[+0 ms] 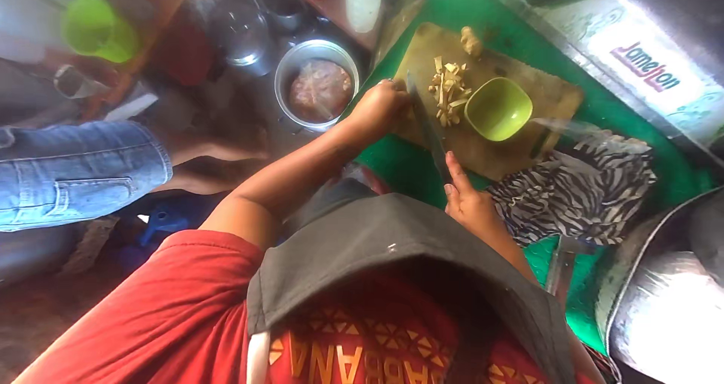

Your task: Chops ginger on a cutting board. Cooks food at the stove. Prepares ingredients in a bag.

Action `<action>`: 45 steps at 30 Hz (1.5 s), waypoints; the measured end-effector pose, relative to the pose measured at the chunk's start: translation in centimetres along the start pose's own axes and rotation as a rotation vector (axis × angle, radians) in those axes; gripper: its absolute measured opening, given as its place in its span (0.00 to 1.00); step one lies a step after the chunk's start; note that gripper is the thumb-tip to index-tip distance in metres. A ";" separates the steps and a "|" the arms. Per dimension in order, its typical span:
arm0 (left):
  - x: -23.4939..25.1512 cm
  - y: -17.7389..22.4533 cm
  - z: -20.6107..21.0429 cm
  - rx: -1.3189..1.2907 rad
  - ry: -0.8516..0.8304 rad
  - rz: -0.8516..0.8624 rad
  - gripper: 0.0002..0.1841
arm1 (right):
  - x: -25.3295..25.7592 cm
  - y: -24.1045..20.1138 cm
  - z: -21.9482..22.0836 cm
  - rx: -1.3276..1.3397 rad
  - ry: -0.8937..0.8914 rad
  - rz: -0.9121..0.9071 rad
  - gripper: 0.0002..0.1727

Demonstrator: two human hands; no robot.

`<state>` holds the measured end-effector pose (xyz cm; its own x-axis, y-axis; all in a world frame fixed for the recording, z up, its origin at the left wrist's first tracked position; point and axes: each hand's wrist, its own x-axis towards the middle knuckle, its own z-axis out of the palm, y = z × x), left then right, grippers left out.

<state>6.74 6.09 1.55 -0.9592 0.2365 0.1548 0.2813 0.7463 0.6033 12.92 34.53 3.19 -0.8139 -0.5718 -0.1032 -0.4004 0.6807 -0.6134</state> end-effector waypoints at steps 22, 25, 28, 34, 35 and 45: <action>0.0 -1.2 1.0 -0.027 0.140 0.020 0.08 | 2.4 -2.9 0.0 -0.204 -0.186 0.185 0.36; 0.1 -1.6 0.9 -0.018 0.128 0.043 0.08 | 3.7 -3.8 0.2 -0.270 -0.264 0.240 0.38; 0.2 -1.9 1.1 -0.029 0.121 0.056 0.08 | 6.1 -4.5 0.9 -0.296 -0.338 0.329 0.40; 0.2 -1.7 1.2 -0.066 0.163 0.054 0.08 | 5.9 -2.9 1.8 -0.136 -0.099 0.218 0.35; 0.4 -1.7 1.4 -0.067 0.148 0.050 0.08 | 5.6 -2.6 1.9 -0.119 -0.060 0.214 0.34; 2.8 -1.0 2.4 -0.119 0.099 0.077 0.08 | 3.8 -2.1 1.0 -0.065 0.030 0.162 0.33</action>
<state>3.79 7.46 -0.51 -0.9346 0.2232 0.2770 0.3546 0.6478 0.6743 11.14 30.48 3.32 -0.8819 -0.4388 -0.1724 -0.2886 0.7916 -0.5386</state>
